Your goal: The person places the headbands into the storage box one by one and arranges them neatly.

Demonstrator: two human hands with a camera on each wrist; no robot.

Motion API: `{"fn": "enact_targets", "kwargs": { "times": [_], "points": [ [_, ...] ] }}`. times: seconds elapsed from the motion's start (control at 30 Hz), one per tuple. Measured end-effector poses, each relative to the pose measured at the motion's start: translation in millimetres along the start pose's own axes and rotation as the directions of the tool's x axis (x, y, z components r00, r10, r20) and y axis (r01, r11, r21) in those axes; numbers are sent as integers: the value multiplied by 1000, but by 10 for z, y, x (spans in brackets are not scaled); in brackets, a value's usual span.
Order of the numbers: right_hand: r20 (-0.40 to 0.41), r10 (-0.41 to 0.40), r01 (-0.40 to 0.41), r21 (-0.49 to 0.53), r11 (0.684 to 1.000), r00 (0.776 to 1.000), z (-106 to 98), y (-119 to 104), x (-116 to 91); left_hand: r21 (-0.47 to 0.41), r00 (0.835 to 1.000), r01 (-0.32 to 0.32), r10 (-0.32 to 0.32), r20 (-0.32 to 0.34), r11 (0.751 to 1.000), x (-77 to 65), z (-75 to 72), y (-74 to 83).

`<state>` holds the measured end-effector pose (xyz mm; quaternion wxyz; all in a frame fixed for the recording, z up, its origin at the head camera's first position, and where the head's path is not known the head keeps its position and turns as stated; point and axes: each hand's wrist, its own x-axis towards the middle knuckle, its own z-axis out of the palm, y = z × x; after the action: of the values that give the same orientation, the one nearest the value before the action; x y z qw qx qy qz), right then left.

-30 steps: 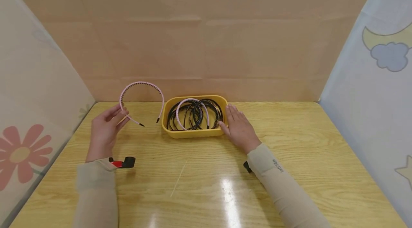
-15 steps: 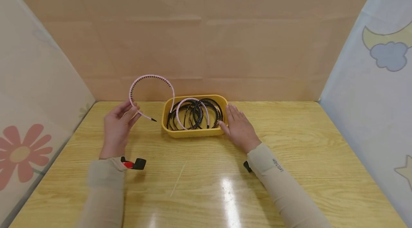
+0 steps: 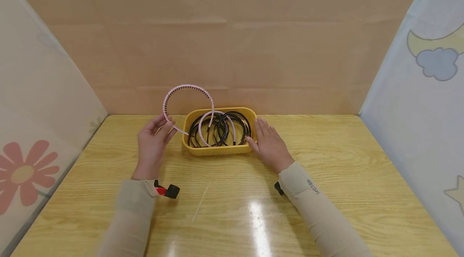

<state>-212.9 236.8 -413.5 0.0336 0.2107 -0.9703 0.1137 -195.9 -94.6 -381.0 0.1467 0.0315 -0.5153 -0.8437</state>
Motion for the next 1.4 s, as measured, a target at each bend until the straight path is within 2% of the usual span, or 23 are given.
{"fn": "enact_targets", "kwargs": {
  "times": [0.2,0.4,0.63,0.83,1.07,1.4],
  "points": [
    [0,-5,5,-1,1000,1000,3,4,1,9,1000,-10,10,13,1000,-60,128,-109],
    [-1,-5,5,3,1000,1000,10,3,1,79,999,-28,24,49,997,-79,183,-235],
    [9,2,-2,6,1000,1000,19,8,-9,194,997,-25,10,81,981,-100,232,-363],
    [6,1,-1,5,1000,1000,25,13,-11,228,994,-27,2,109,973,-113,278,-457],
    [7,-1,1,7,1000,1000,18,15,-4,292,991,-58,21,130,955,-136,311,-518],
    [14,2,-2,5,1000,1000,13,27,16,336,993,-49,10,116,941,-166,387,-543]
  ]
}}
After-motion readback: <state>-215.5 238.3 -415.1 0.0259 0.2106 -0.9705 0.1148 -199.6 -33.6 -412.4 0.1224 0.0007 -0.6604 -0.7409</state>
